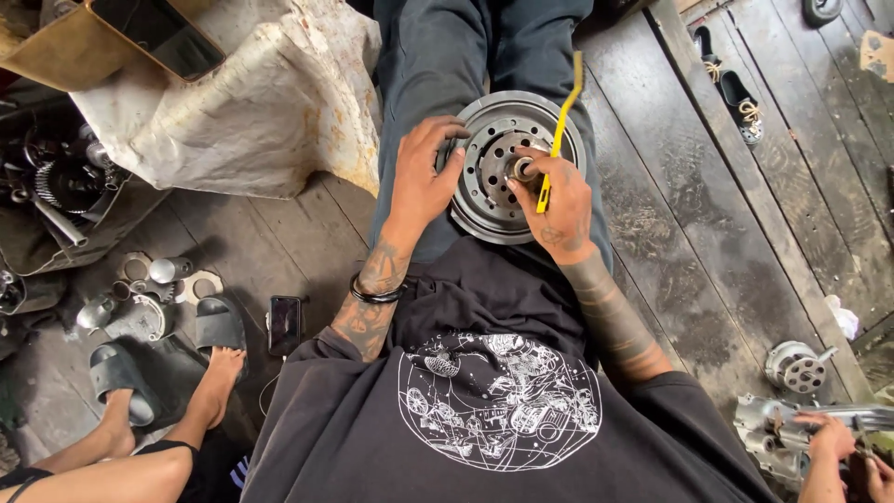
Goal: Cleaning a motorcycle flywheel component using a small brush or pick tool while sitting on the floor.
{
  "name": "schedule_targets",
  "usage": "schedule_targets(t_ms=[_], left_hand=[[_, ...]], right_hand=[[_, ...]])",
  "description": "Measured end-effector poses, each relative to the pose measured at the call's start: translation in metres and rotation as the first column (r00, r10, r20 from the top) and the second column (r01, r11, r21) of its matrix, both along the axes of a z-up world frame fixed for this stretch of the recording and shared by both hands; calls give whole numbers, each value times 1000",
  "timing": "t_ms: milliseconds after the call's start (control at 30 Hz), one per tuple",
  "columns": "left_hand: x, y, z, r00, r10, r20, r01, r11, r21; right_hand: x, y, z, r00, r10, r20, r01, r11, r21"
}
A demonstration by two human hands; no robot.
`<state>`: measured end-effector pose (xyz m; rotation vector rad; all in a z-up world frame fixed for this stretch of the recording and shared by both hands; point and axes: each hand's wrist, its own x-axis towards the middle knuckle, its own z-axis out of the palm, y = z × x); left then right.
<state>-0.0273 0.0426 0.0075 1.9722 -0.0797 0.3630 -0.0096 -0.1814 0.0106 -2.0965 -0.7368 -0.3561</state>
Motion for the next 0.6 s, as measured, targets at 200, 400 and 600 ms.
schedule_targets(t_ms=[200,400,600], left_hand=[[-1,2,-1,999,0,36,1,999,-33],[1,6,-2,997,-6,79,12,998,-69],[0,2,3,996,1,91,5,998,-66]], right_hand=[[3,1,-18,997,38,-65,-25,981,195],[3,6,-14,995,97,4,-94,952,291],[-4,24,13,969,16,248,-76,969,235]])
